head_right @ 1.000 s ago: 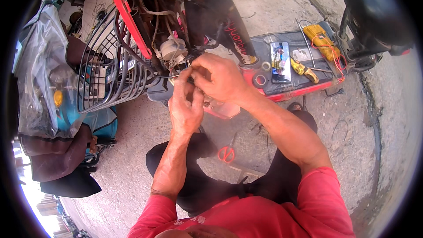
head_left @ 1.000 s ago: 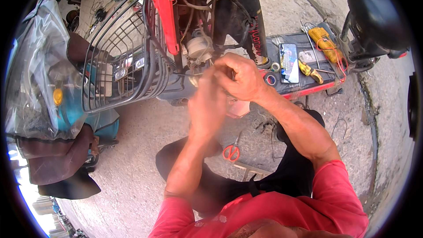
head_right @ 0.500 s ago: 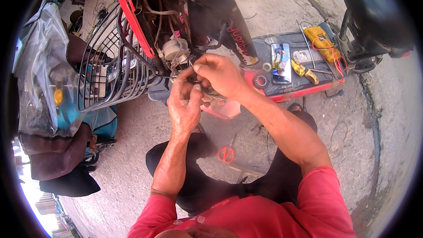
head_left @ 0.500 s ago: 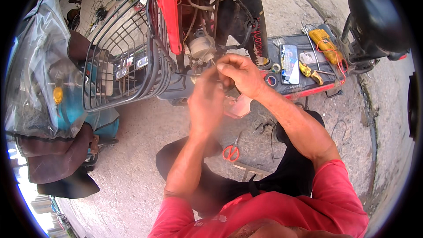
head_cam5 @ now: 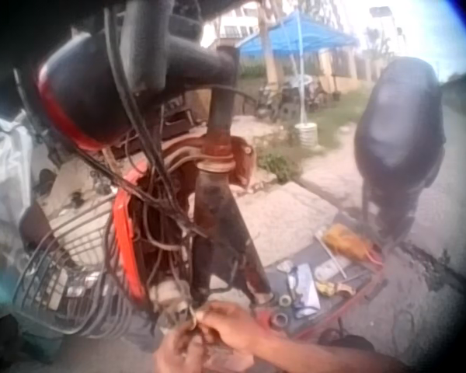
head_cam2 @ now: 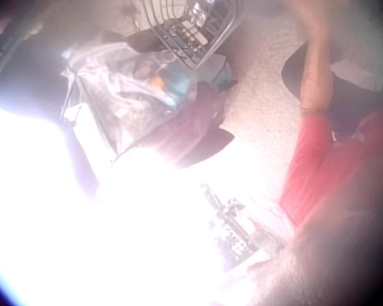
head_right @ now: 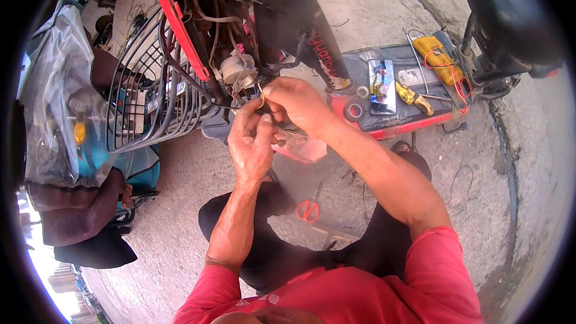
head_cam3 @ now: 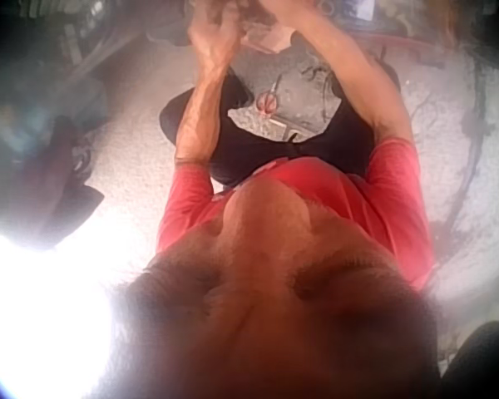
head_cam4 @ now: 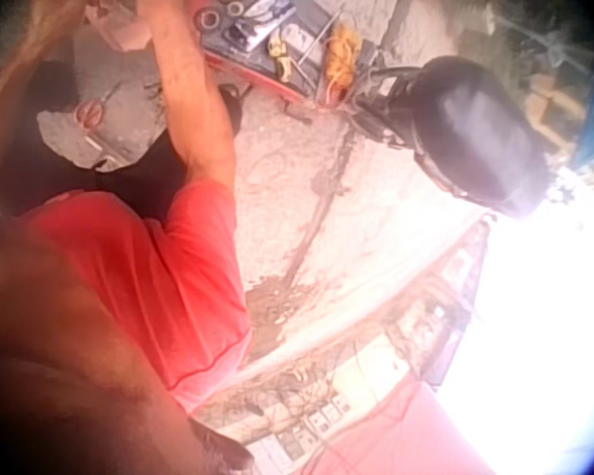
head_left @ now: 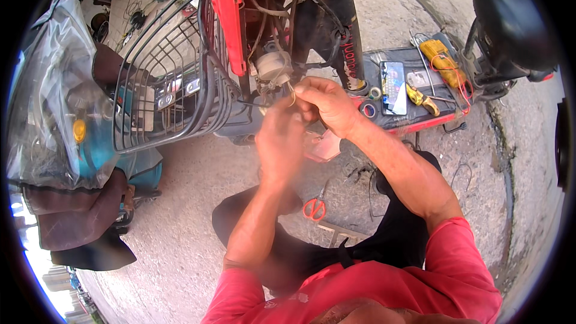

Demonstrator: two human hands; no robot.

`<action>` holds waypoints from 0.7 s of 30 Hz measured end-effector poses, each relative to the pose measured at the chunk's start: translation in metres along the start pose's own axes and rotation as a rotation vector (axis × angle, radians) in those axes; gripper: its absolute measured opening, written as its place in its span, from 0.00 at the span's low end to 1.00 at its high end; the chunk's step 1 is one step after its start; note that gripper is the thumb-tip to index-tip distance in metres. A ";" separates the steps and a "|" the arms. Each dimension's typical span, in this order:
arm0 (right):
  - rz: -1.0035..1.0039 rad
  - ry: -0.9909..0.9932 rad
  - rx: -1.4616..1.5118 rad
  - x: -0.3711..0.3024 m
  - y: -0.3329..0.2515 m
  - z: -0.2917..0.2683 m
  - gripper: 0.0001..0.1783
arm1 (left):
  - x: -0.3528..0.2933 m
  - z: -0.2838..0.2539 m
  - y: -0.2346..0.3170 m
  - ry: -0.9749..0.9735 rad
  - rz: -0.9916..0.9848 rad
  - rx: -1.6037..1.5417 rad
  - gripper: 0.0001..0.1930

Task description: The person repairs the wiring on a bicycle. They twist exposed wires together by hand, wrap the connection with electrical tape, and cut the tape using scissors.

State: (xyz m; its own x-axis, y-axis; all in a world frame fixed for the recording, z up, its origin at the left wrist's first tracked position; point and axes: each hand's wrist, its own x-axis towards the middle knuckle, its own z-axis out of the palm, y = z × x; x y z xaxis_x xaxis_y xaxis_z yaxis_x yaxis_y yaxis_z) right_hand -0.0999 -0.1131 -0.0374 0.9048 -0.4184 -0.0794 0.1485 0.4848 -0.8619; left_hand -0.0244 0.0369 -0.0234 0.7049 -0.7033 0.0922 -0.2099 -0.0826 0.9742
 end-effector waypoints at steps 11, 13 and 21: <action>-0.184 0.207 -0.384 -0.008 -0.001 0.007 0.10 | -0.003 0.002 0.004 0.006 0.038 0.185 0.21; -0.229 0.198 -0.461 -0.009 -0.005 0.007 0.10 | -0.005 0.003 0.007 0.007 0.070 0.236 0.21; -0.326 0.265 -0.686 -0.012 -0.012 0.007 0.08 | -0.007 0.007 0.020 -0.012 -0.019 0.139 0.22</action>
State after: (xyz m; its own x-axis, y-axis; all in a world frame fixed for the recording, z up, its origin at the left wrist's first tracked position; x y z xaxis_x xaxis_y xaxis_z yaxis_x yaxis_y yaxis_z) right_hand -0.1099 -0.1088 -0.0224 0.7205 -0.6677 0.1871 0.0323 -0.2372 -0.9709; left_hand -0.0385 0.0352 -0.0060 0.7015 -0.7091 0.0711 -0.2896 -0.1924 0.9376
